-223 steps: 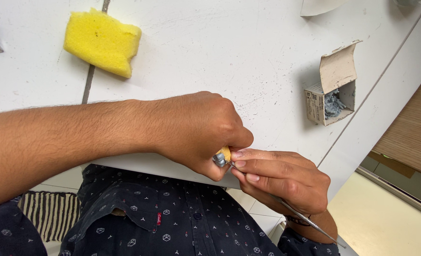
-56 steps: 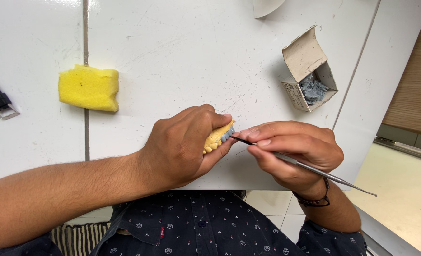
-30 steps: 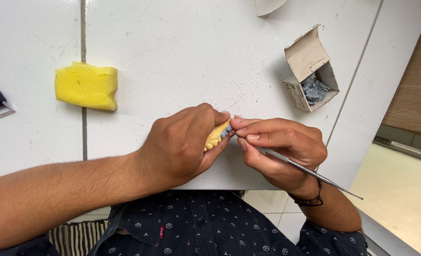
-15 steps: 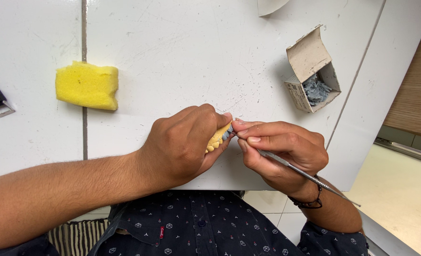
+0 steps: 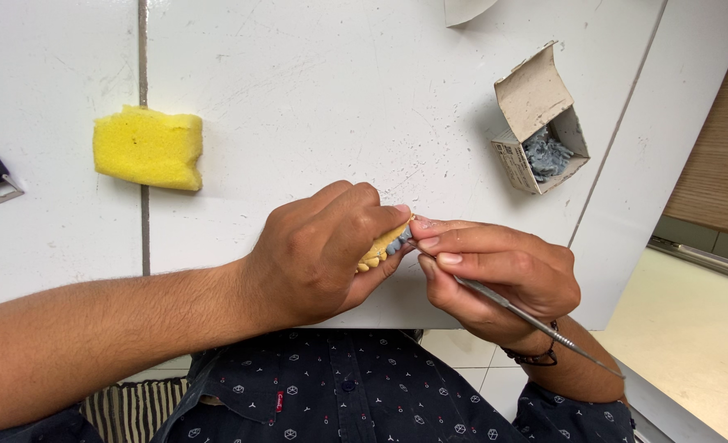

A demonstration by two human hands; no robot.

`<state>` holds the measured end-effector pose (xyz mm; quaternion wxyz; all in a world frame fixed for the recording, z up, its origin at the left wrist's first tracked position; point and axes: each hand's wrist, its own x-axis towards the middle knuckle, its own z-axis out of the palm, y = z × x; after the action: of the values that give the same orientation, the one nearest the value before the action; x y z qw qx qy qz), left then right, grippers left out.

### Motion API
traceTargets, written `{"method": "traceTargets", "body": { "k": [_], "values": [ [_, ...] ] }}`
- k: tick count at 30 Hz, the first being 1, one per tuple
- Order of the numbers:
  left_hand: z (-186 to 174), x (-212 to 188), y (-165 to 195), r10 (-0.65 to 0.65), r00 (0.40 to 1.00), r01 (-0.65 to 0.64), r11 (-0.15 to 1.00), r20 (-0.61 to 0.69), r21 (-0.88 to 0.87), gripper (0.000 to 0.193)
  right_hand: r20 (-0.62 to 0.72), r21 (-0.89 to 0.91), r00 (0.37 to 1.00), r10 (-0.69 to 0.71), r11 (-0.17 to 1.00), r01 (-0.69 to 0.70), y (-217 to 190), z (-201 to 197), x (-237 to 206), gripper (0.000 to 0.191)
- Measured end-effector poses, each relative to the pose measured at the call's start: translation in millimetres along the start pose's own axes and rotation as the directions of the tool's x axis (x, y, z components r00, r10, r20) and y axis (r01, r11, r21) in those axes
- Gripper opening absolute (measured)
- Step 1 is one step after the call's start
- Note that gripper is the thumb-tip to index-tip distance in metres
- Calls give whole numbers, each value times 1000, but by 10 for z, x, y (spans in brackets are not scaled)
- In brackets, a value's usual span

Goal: The person holds a plaster dental model in one hand and uses a metal wax carving tool to shape and smooth gray wax applied over the teeth area, rotating the model to reach different sides and occasionally wiping the tool tip on a sponge.

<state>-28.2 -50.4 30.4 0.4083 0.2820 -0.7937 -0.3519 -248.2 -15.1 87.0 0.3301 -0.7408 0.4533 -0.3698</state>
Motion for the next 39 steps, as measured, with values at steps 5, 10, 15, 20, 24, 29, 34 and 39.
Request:
{"method": "traceTargets", "body": {
  "k": [5, 10, 15, 20, 24, 29, 34, 39],
  "values": [
    [6, -4, -5, -1, 1000, 2, 1000, -8, 21, 50, 1, -138, 1000, 0, 990, 0, -38, 15, -5, 26],
    [2, -16, 3, 2, 1000, -1, 999, -9, 48, 50, 33, -68, 999, -17, 998, 19, -18, -11, 20, 25],
    [1, -11, -15, 1, 1000, -1, 997, 10, 72, 51, 26, -110, 999, -34, 993, 36, -21, 26, 17, 26],
    [-1, -18, 1, 11, 1000, -11, 996, -2, 84, 51, 18, -53, 999, -35, 998, 36, -20, 3, 26, 26],
    [1, -15, -7, -1, 1000, 1, 997, 7, 83, 50, 20, -143, 999, -46, 989, 49, -35, 25, 26, 27],
    [11, -6, 0, -9, 1000, 8, 997, 14, 73, 49, -13, -159, 999, -35, 987, 32, -44, 34, 5, 28],
    [11, 7, -3, -8, 1000, 8, 999, -18, 35, 45, -29, -149, 999, -41, 988, 36, 22, 53, -38, 26],
    [27, 36, 5, -20, 998, 12, 992, -63, -125, 42, -224, 98, 971, 82, 993, -61, 121, 92, -19, 16]
  ]
}}
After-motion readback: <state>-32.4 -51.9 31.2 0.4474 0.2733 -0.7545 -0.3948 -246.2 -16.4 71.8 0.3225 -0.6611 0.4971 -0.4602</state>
